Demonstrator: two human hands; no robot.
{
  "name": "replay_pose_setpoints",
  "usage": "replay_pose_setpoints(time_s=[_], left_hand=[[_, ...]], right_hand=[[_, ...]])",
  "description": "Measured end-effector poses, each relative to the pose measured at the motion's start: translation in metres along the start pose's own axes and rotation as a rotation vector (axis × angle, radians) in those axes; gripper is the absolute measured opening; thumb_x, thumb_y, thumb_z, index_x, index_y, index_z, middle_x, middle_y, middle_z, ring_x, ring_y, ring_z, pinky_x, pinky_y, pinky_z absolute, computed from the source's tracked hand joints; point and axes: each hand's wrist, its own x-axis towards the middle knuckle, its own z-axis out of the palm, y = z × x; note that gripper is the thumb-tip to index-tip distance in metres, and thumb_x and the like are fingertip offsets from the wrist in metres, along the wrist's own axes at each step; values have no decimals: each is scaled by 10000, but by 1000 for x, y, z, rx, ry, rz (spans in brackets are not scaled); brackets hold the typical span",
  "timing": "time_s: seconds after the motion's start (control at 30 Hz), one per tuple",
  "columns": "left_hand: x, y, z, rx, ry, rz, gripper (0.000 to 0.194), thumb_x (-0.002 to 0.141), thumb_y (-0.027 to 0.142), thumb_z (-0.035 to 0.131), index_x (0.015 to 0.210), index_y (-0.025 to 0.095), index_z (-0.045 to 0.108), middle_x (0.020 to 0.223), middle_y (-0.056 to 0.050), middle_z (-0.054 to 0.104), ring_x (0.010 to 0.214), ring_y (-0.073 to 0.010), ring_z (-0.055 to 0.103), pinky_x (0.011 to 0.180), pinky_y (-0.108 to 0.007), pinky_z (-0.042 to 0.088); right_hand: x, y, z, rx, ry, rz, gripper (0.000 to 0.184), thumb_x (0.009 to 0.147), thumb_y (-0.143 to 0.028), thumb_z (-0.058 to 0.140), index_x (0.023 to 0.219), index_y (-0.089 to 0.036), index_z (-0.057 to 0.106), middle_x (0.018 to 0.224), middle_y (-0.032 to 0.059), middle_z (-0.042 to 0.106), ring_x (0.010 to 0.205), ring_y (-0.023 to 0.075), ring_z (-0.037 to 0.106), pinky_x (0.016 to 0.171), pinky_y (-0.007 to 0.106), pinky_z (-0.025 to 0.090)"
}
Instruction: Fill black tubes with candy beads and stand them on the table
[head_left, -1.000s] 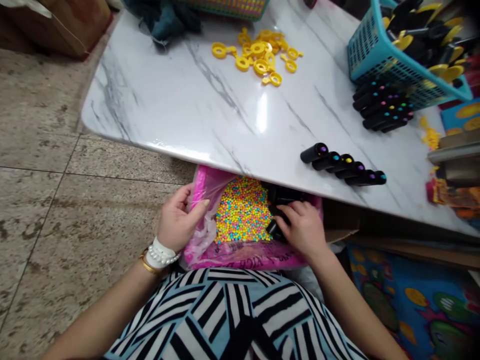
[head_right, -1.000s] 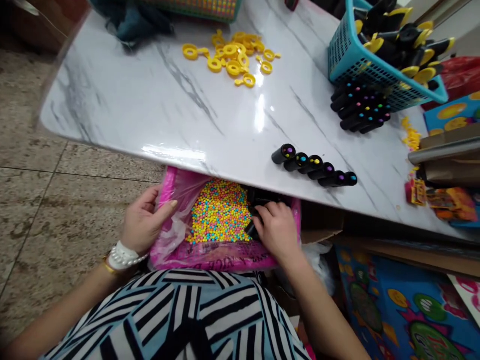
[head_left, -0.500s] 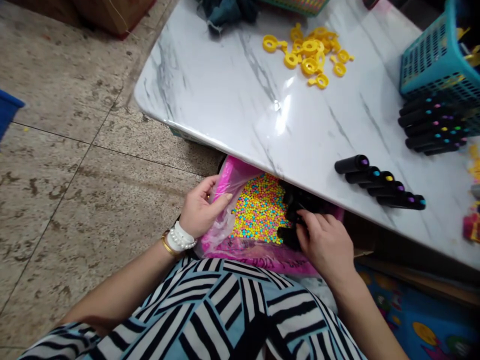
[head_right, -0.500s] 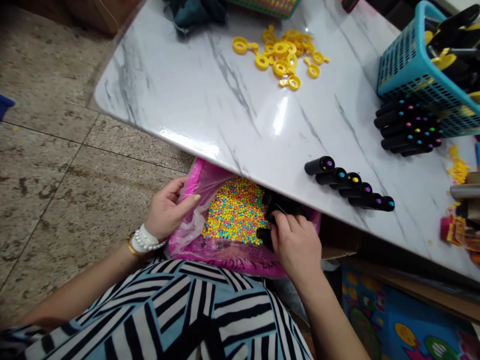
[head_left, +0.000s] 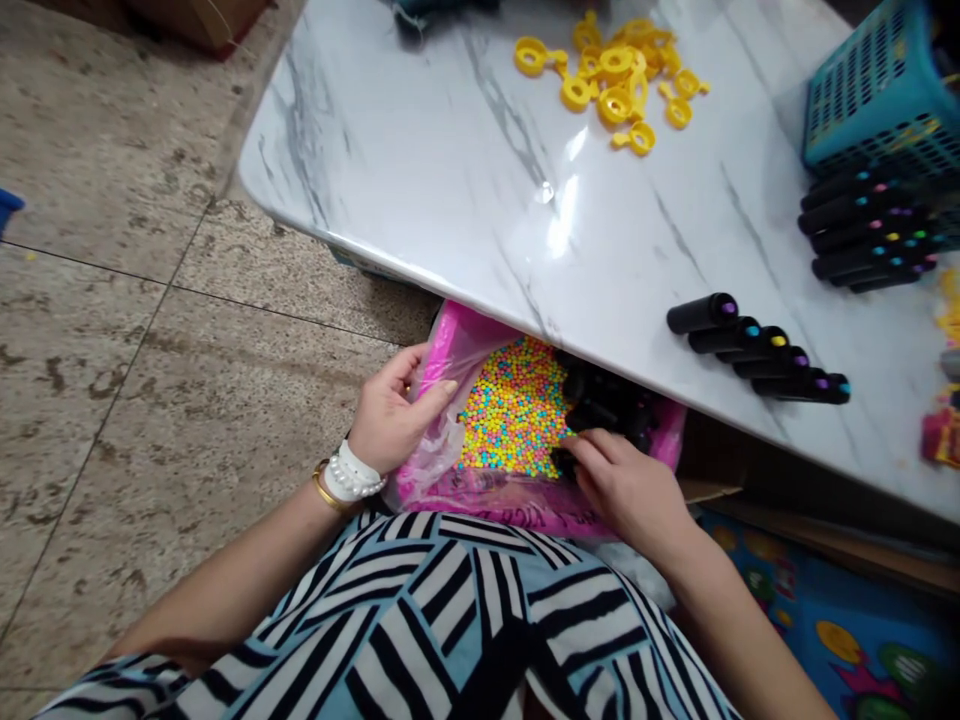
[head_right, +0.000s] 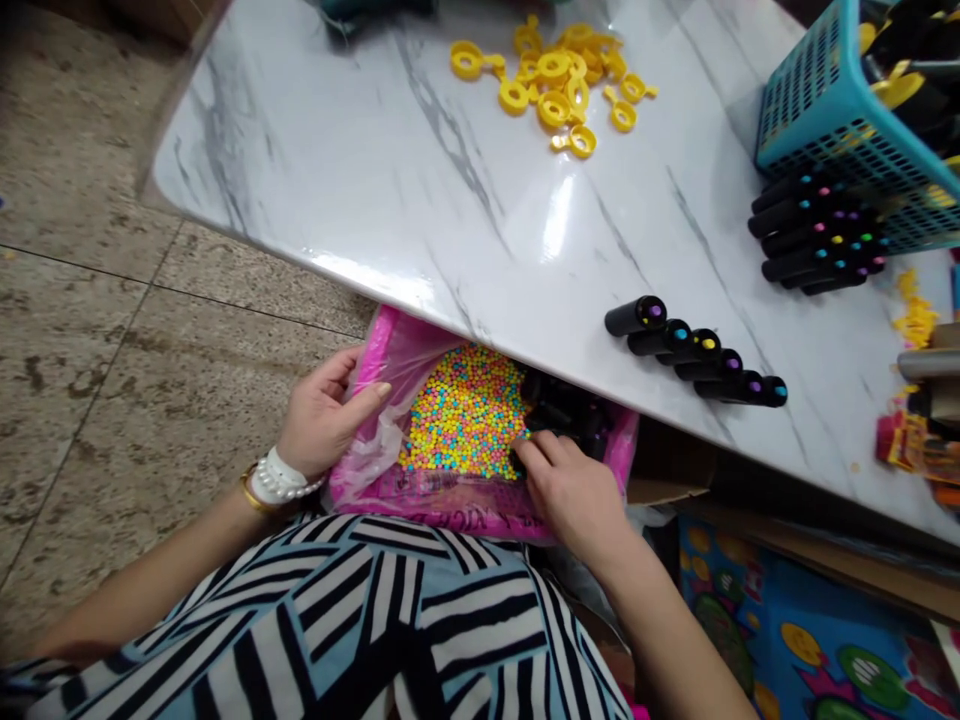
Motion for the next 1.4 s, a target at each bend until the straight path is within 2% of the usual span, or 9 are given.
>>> replay_pose_setpoints(time_s=[0.1,0.37,0.47,0.6,0.77,0.97,1.07,1.27,1.4], left_hand=[[2,0,2,-22,-4,-11,432,798,388,728,1168,179,650,1056,-66,719,908,-214,651,850,-345,521],[0,-1,0,25,2,20,421,811,385,718,1175,182,651,1052,-71,720,922,-219,650,867,-358,521],[-1,-1,-1,27,5,6,404,812,382,715,1158,181,655,1042,-71,724,901,-215,652,854,-352,523],[0,-1,2,-37,-10,12,389,817,364,722,1153,180,651,1040,-62,724,889,-201,654,855,-338,519],[1,-2,2,-48,-12,29,387,823,344,723,1162,173,647,1038,-54,720,898,-189,653,871,-327,511],[0,0,1,-30,3,32,383,819,344,716,1151,168,648,997,-54,719,840,-182,649,809,-312,521],[0,0,2,-19,6,43,378,818,330,714,1150,164,642,1010,-55,720,852,-182,655,826,-310,520],[-1,-2,0,-18,-2,26,397,816,350,716,1158,162,644,1004,-59,722,848,-187,653,811,-313,521],[1,0,0,-17,0,20,398,813,359,718,1151,160,652,1018,-61,728,876,-197,661,831,-315,521]], right_hand=[[-4,0,8,5,-50,-84,354,897,-116,539,1221,-230,622,1148,98,691,954,244,633,687,298,485],[37,-25,-1,746,69,203,314,969,-418,541,1192,-200,575,680,-18,676,532,153,636,548,247,482],[42,-26,-3,653,148,78,288,969,-398,559,1165,-198,625,884,56,737,778,197,713,711,288,544],[50,-32,4,485,243,-77,399,951,-355,597,1321,-207,585,1292,131,642,1175,262,615,988,387,514],[67,-46,17,454,237,-13,397,922,-290,629,1278,-116,599,1105,136,705,1014,268,657,906,399,556],[80,-54,15,265,333,-178,287,941,-155,549,1199,-100,662,1111,163,707,968,285,623,855,423,551],[84,-59,13,434,317,-249,283,929,-158,575,1194,-116,664,1093,152,716,979,274,641,869,419,562],[71,-48,1,1103,186,-203,299,862,-198,680,1159,-229,656,1070,36,739,910,157,718,817,279,590],[59,-42,-11,1006,337,-203,315,858,-131,631,1158,-220,664,1100,63,720,1008,174,695,907,326,567]])
